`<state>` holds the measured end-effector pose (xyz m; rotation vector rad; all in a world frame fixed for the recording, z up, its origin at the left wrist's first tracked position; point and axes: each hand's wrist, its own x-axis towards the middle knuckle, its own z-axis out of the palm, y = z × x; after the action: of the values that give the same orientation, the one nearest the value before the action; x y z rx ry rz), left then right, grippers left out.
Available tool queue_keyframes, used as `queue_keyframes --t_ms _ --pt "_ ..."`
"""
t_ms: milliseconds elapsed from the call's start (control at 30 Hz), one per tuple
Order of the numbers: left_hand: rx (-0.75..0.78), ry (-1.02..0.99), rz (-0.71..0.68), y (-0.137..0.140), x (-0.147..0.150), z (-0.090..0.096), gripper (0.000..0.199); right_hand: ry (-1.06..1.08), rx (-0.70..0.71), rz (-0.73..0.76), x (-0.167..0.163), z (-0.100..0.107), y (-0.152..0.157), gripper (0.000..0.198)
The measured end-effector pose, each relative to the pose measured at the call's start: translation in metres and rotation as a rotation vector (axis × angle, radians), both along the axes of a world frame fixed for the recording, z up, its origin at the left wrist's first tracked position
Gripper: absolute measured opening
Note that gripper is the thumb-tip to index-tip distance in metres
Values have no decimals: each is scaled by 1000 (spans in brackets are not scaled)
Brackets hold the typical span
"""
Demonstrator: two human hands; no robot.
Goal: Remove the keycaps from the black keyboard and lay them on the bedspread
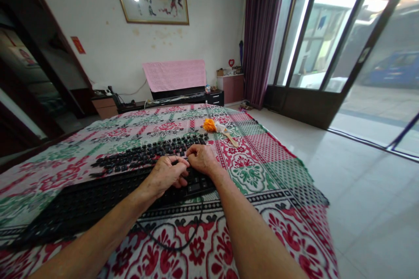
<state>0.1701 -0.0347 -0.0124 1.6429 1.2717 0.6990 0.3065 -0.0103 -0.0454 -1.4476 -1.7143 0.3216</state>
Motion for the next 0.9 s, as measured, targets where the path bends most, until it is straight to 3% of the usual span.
queue_keyframes --t_ms 300,500,600,767,900 --pt "410 415 -162 -3 16 15 22 2 -38 28 2 3 -3 20" --pt "528 508 -179 -9 22 19 21 22 -56 17 2 4 -5 19" --pt "489 475 -136 -9 19 16 21 16 -40 18 1 2 -5 20" --pt "190 270 -50 1 8 2 23 -16 6 9 0 -1 -2 22" --pt "205 206 -3 -1 5 -3 22 -30 -74 -5 -2 4 -4 24"
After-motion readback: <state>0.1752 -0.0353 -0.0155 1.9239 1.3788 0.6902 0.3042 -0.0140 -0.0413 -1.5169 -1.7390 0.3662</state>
